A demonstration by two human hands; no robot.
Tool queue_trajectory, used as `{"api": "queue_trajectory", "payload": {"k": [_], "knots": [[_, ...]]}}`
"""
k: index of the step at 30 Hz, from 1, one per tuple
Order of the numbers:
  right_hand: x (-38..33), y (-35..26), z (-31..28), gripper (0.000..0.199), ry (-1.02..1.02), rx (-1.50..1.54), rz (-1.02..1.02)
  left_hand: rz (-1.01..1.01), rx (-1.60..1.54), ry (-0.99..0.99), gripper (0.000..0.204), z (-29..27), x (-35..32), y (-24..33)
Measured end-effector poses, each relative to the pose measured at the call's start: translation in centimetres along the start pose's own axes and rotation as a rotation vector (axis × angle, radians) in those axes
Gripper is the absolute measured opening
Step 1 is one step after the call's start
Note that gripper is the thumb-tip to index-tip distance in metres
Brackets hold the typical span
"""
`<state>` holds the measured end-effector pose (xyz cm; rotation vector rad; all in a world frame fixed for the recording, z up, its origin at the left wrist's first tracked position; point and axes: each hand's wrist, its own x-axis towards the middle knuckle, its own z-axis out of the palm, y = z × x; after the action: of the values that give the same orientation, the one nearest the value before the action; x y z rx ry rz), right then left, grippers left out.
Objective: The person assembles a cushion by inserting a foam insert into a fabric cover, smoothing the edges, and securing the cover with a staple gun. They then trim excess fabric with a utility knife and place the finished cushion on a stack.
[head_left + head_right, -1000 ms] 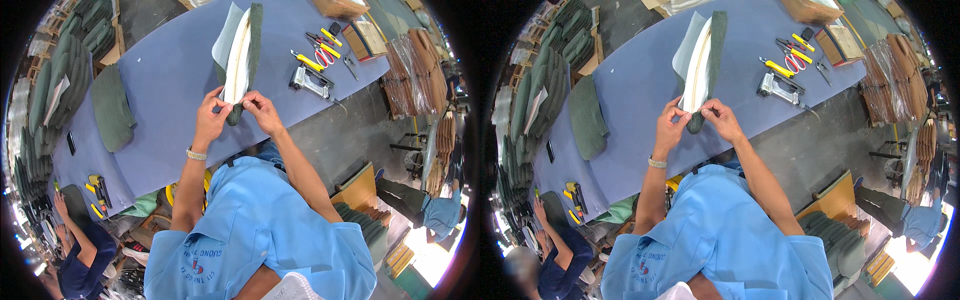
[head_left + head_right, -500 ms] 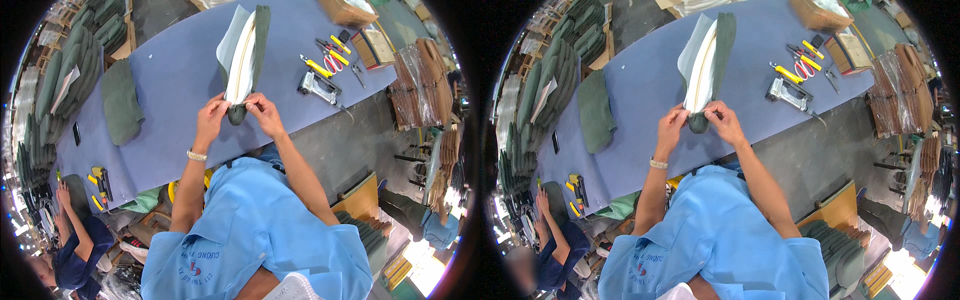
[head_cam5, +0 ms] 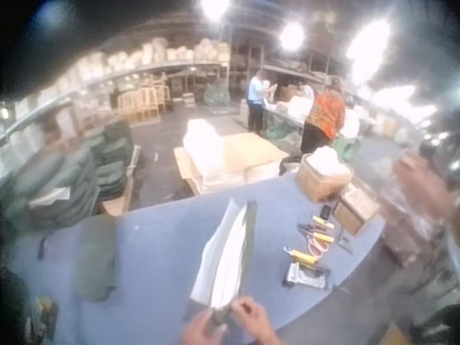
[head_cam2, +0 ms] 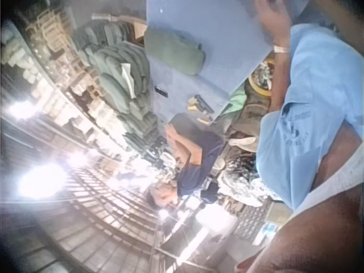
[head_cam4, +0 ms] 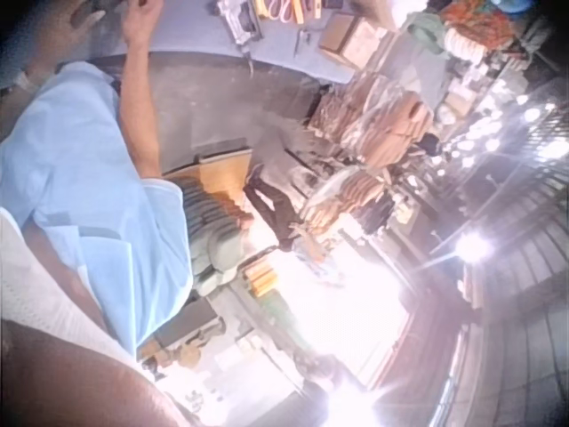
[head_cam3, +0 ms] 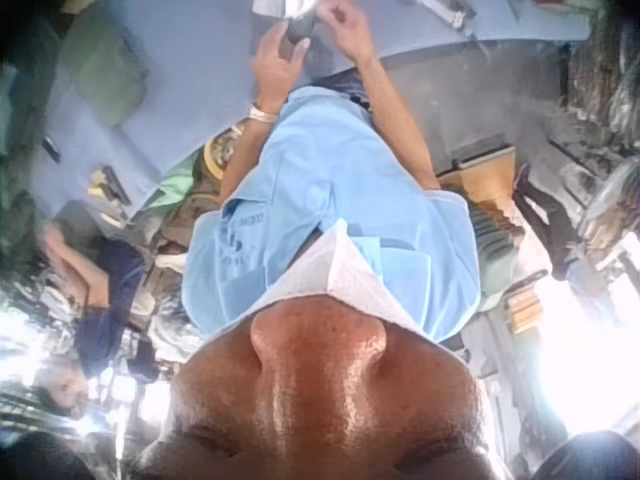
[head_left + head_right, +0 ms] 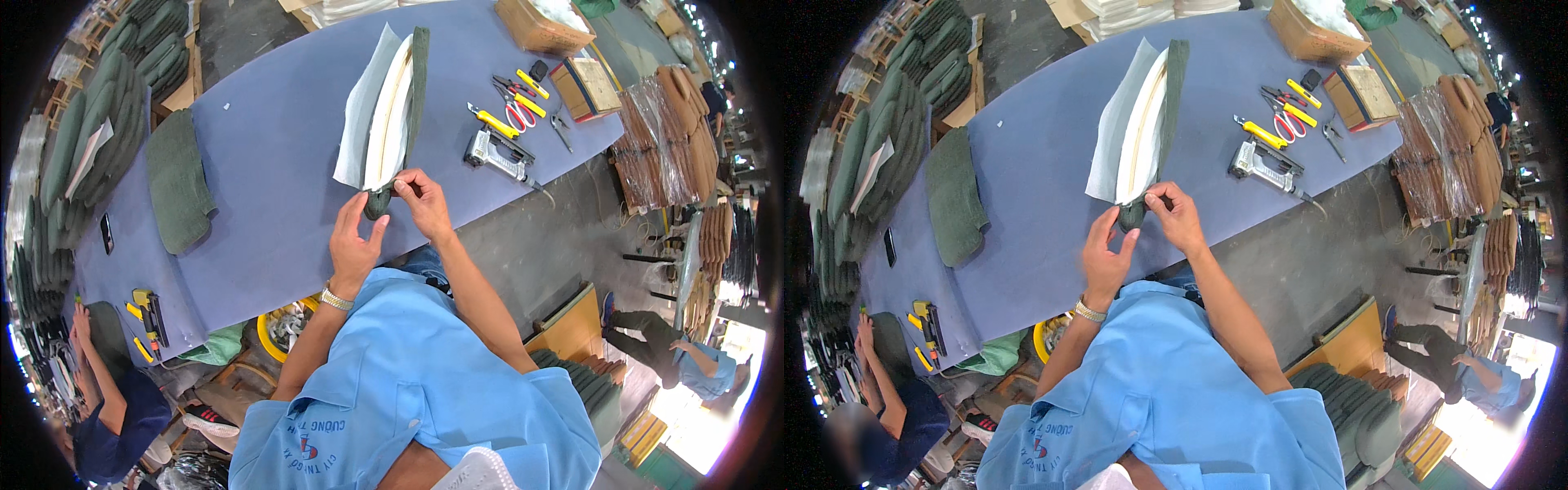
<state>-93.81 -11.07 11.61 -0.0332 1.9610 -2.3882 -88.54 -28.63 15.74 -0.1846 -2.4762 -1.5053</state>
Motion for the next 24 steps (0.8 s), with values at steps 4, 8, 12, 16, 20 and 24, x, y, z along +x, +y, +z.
{"api": "queue_trajectory", "payload": {"k": [4,8,12,16,20,24], "knots": [[0.7,-0.5,0.2,0.008,-0.029,-0.110,-0.008,0.110,0.111,0.058,0.039,0.1,1.7,1.3],[0.6,-0.9,0.7,0.006,-0.037,-0.197,-0.103,0.004,0.006,0.008,0.022,-0.5,3.6,1.0],[0.2,-2.1,1.2,0.008,-0.010,-0.251,-0.149,-0.015,-0.063,-0.013,0.015,-0.9,5.1,-0.9],[0.5,-1.5,1.0,0.007,0.006,-0.246,-0.088,-0.069,-0.147,-0.021,0.013,-0.8,5.3,-1.6],[0.3,-2.3,1.7,0.011,0.066,-0.361,-0.113,-0.007,-0.094,-0.043,0.011,-0.6,4.9,-2.6],[0.8,-3.4,2.2,0.017,0.071,-0.585,-0.226,0.051,-0.049,-0.001,0.011,-0.5,5.1,-1.2]]}}
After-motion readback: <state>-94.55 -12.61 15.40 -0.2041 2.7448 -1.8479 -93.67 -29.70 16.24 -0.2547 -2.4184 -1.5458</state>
